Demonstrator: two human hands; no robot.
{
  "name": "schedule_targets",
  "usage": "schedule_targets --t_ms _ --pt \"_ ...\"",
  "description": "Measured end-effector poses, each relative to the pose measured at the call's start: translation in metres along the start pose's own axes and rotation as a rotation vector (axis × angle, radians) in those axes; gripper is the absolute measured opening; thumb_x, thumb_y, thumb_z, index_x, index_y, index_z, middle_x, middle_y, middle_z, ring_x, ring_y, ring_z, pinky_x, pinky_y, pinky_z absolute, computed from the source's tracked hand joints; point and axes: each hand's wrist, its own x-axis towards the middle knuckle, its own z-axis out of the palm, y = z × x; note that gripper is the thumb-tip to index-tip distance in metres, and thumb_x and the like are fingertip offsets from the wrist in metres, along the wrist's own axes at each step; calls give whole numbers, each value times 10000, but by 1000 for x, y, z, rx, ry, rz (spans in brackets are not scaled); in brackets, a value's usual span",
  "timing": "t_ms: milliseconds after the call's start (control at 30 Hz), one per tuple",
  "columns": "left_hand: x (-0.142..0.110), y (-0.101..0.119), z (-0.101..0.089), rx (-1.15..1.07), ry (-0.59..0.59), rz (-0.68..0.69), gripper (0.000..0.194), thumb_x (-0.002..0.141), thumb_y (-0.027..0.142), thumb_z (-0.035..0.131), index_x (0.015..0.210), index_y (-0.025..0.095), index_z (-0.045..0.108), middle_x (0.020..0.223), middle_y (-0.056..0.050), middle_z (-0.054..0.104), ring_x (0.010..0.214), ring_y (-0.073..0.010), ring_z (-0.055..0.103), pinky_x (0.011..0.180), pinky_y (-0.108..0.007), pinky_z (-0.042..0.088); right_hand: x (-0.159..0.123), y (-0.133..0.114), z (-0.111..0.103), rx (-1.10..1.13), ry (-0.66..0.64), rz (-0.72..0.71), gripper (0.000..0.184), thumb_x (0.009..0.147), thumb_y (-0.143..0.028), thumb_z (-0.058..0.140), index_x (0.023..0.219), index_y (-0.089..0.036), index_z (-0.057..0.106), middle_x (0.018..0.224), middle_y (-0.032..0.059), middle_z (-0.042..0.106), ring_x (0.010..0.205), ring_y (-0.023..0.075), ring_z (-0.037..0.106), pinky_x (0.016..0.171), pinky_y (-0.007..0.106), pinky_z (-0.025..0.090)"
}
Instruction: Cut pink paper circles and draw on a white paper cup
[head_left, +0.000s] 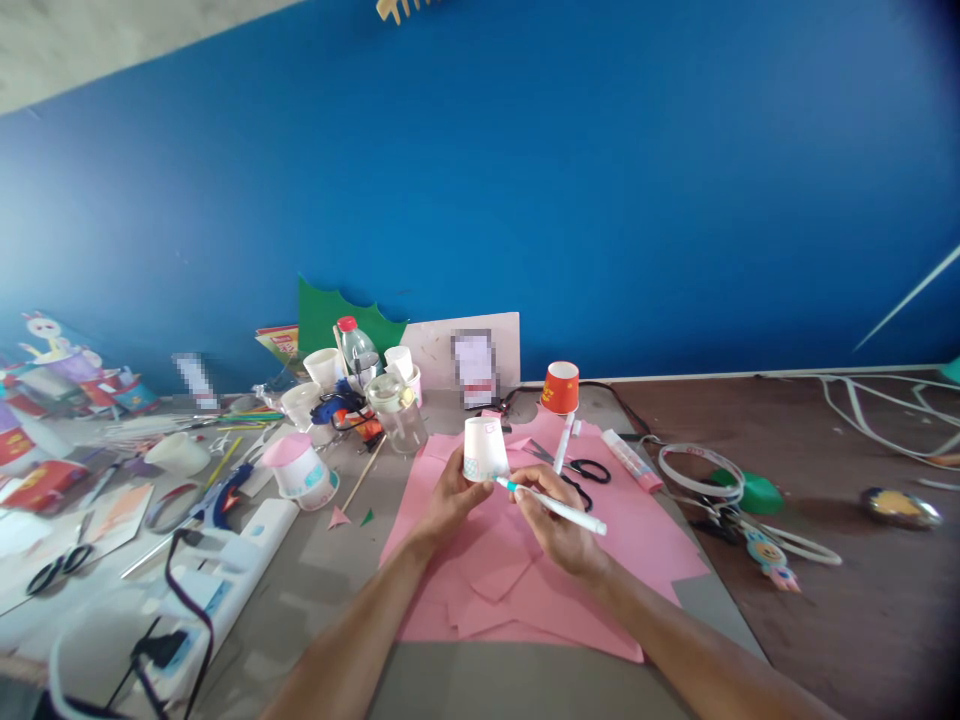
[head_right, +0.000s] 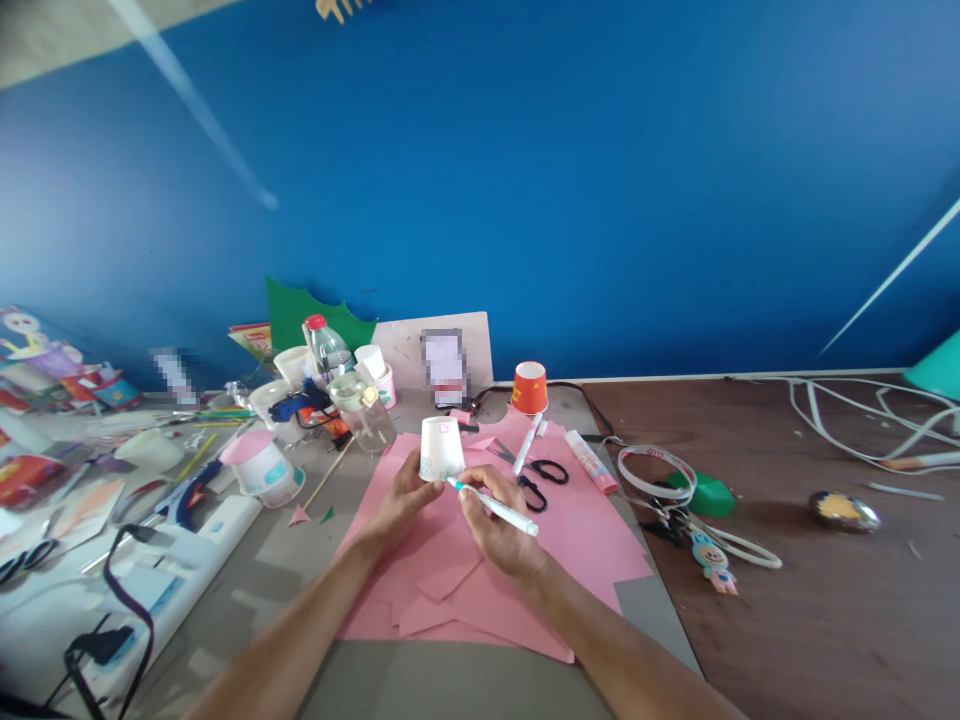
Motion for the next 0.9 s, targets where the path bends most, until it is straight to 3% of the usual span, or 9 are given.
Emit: schedule_targets --t_ms 233,700,900 --pt "0 -4 0 -36 14 0 546 749 399 711 1214 178 529 1278 -109 558 1115 -286 543 872 -333 456 0 -2 1 -4 -5 -22 119 864 -293 512 836 -215 598 693 8 624 603 157 572 521 252 448" --pt "0 -3 0 -1 -5 -1 623 764 426 684 1317 235 467 1330 -93 525 1144 -288 532 888 -346 458 0 -3 -1 6 -5 38 142 862 -315 499 815 -207 579 636 0 584 508 136 481 457 246 382" --pt "0 -6 -2 -12 -9 18 673 774 399 682 1369 236 411 1350 -93 511 1191 -287 499 939 -350 426 1 -2 -3 22 13 68 149 849 -319 494 800 -207 579 628 7 589 548 156 527 475 260 399"
